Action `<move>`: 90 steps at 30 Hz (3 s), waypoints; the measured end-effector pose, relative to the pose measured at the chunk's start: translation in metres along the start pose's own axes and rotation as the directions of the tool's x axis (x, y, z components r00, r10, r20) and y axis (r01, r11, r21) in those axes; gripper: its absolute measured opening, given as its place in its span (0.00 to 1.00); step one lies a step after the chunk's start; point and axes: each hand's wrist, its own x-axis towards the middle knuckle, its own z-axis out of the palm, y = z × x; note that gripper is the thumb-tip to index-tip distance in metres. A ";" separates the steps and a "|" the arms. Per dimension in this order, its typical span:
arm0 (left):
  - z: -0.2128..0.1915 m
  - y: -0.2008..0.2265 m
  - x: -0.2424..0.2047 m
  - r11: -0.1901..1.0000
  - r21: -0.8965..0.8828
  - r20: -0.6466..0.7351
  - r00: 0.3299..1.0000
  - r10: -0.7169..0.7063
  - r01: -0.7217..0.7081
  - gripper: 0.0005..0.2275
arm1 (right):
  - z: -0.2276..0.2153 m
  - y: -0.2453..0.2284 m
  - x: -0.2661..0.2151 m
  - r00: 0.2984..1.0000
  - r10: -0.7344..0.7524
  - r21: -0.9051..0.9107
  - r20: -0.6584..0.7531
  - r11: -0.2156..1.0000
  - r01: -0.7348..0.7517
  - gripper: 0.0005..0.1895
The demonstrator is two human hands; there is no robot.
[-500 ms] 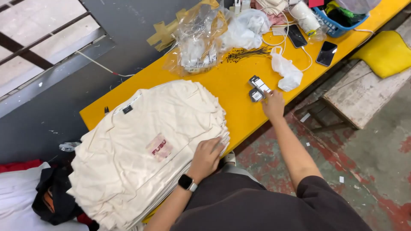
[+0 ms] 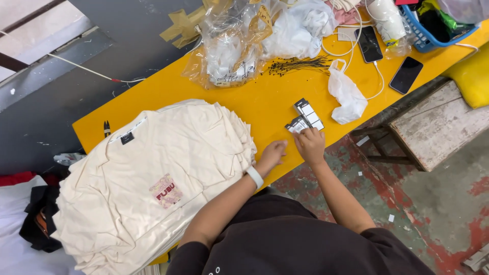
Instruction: The person attaches tags to a stack of cream-colored t-shirts on a yellow table. They pick up a tag, attach it to the collar of a shirt, and then move the shirt to a different pile. This process is repeated for multiple shirts.
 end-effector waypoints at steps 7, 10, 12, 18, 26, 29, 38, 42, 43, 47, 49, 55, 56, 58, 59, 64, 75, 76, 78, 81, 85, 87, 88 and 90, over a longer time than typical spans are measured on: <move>-0.010 0.039 0.032 0.943 -0.332 -0.217 0.974 -0.069 -0.007 0.13 | -0.026 0.002 0.068 1.000 0.016 0.514 0.013 0.857 -0.020 0.11; -0.020 0.040 0.030 0.945 -0.302 -0.264 0.964 0.041 -0.123 0.11 | 0.003 0.053 0.082 0.916 0.374 0.370 0.143 0.838 -0.400 0.19; -0.022 0.028 0.038 0.953 -0.284 -0.241 0.970 0.039 -0.109 0.10 | 0.045 0.093 0.074 0.741 0.569 0.183 0.356 0.735 -0.652 0.26; -0.018 -0.003 0.054 0.968 -0.245 -0.100 0.992 -0.082 0.055 0.06 | 0.060 0.115 0.076 0.627 0.687 0.314 0.368 0.542 -0.779 0.11; -0.013 0.014 0.054 0.982 -0.170 -0.033 0.996 -0.087 0.080 0.07 | 0.026 0.124 0.096 0.529 0.668 0.133 0.523 0.549 -0.825 0.10; -0.010 0.045 0.037 0.971 -0.230 0.000 0.997 -0.071 0.069 0.08 | 0.002 0.100 0.120 0.531 0.575 0.288 0.623 0.462 -0.839 0.16; -0.055 0.093 0.021 0.953 -0.217 -0.250 0.956 0.156 -0.212 0.04 | 0.094 0.075 0.192 0.652 0.375 0.444 0.658 0.506 -0.739 0.09; -0.068 0.124 -0.018 0.935 -0.191 -0.232 0.939 0.252 -0.298 0.25 | 0.215 0.113 0.216 0.755 0.471 0.333 0.457 0.696 -0.636 0.06; -0.068 0.117 -0.019 0.933 -0.190 -0.247 0.934 0.257 -0.307 0.25 | 0.214 0.102 0.224 0.762 0.457 0.342 0.458 0.701 -0.626 0.06; -0.067 0.086 -0.018 0.941 -0.163 -0.208 0.943 0.260 -0.296 0.15 | 0.224 0.074 0.255 0.758 0.396 0.013 0.518 0.883 -0.470 0.08; -0.067 0.079 -0.024 0.945 -0.161 -0.197 0.948 0.251 -0.284 0.13 | 0.225 0.067 0.265 0.683 0.447 -0.176 0.578 0.885 -0.431 0.07; -0.083 0.122 -0.068 0.958 0.014 -0.170 0.944 0.284 -0.286 0.12 | 0.201 0.088 0.262 0.819 0.362 -0.030 0.445 0.920 -0.391 0.03; -0.082 0.143 -0.079 0.935 0.167 -0.150 0.930 0.337 -0.312 0.10 | 0.186 0.089 0.262 0.862 0.304 0.051 0.405 0.934 -0.354 0.02; -0.079 0.173 -0.093 0.887 0.315 -0.120 0.913 0.389 -0.336 0.09 | 0.156 0.086 0.260 0.901 0.248 0.127 0.356 0.942 -0.310 0.02; -0.076 0.180 -0.097 0.744 0.542 -0.070 0.861 0.504 -0.391 0.08 | 0.143 0.084 0.257 0.944 0.162 0.091 0.289 0.977 -0.195 0.04; -0.060 0.187 -0.097 0.348 0.842 0.083 0.734 0.674 -0.413 0.09 | 0.086 0.053 0.241 0.971 -0.046 0.388 0.233 0.920 -0.049 0.04; -0.123 0.160 -0.153 0.496 0.812 -0.080 0.784 0.616 -0.307 0.10 | -0.102 -0.090 0.229 0.787 -0.515 0.678 0.340 0.714 0.174 0.02; -0.132 0.159 -0.172 0.503 0.814 -0.102 0.781 0.616 -0.290 0.10 | -0.106 -0.088 0.227 0.778 -0.533 0.690 0.333 0.700 0.184 0.02; -0.148 0.156 -0.213 0.641 0.700 -0.173 0.796 0.580 -0.315 0.07 | -0.116 -0.085 0.225 0.779 -0.423 0.705 0.463 0.708 -0.035 0.04; -0.168 0.139 -0.248 0.724 0.623 -0.291 0.771 0.567 -0.297 0.06 | -0.122 -0.108 0.218 0.763 -0.312 0.716 0.567 0.644 -0.268 0.03; -0.189 0.117 -0.283 0.809 0.496 -0.360 0.773 0.522 -0.315 0.06 | -0.062 -0.147 0.188 0.840 -0.206 0.865 0.502 0.139 -0.482 0.05; -0.197 0.095 -0.288 0.868 0.361 -0.399 0.785 0.474 -0.341 0.07 | -0.062 -0.203 0.179 0.771 -0.198 0.624 0.606 -0.484 -0.614 0.05; -0.203 0.084 -0.286 0.869 0.359 -0.404 0.782 0.474 -0.340 0.07 | -0.058 -0.224 0.181 0.769 -0.203 0.622 0.606 -0.481 -0.618 0.05; -0.212 0.060 -0.283 0.899 0.127 -0.463 0.776 0.427 -0.419 0.12 | -0.049 -0.262 0.178 0.719 -0.243 0.413 0.652 -0.681 -0.605 0.04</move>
